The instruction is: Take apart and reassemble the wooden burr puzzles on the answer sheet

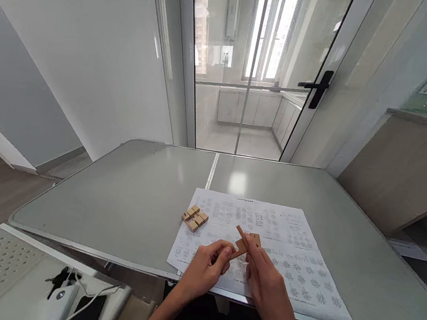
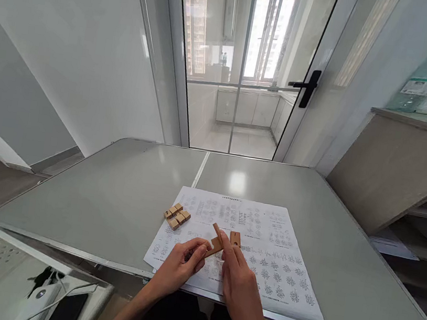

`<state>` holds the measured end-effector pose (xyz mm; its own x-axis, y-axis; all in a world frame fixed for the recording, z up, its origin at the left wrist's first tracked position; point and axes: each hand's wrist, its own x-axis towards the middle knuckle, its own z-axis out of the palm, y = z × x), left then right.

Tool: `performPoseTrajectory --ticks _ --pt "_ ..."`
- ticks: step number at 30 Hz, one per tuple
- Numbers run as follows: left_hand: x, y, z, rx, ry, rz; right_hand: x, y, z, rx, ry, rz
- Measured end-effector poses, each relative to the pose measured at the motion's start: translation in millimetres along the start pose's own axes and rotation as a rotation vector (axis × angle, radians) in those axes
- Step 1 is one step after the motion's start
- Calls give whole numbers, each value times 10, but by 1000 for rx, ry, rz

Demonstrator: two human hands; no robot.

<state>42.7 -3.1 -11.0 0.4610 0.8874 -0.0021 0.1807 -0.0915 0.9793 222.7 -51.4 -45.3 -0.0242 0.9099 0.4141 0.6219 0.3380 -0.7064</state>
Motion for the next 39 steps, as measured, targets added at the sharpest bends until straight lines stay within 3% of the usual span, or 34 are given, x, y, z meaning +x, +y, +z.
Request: performPoseTrajectory --ticks 8,15,22,31,39 --pt "25 -24 32 -19 48 -15 -14 -36 159 -63 116 39" --pt "61 -11 72 -18 67 5 -48 -66 280 -59 119 9" --pt "44 -40 66 18 59 33 -58 -14 265 -19 66 29" --pt "31 -14 77 18 69 7 -64 -48 375 -7 151 83" --pt "18 -12 75 37 67 7 -38 -63 358 -13 150 99"
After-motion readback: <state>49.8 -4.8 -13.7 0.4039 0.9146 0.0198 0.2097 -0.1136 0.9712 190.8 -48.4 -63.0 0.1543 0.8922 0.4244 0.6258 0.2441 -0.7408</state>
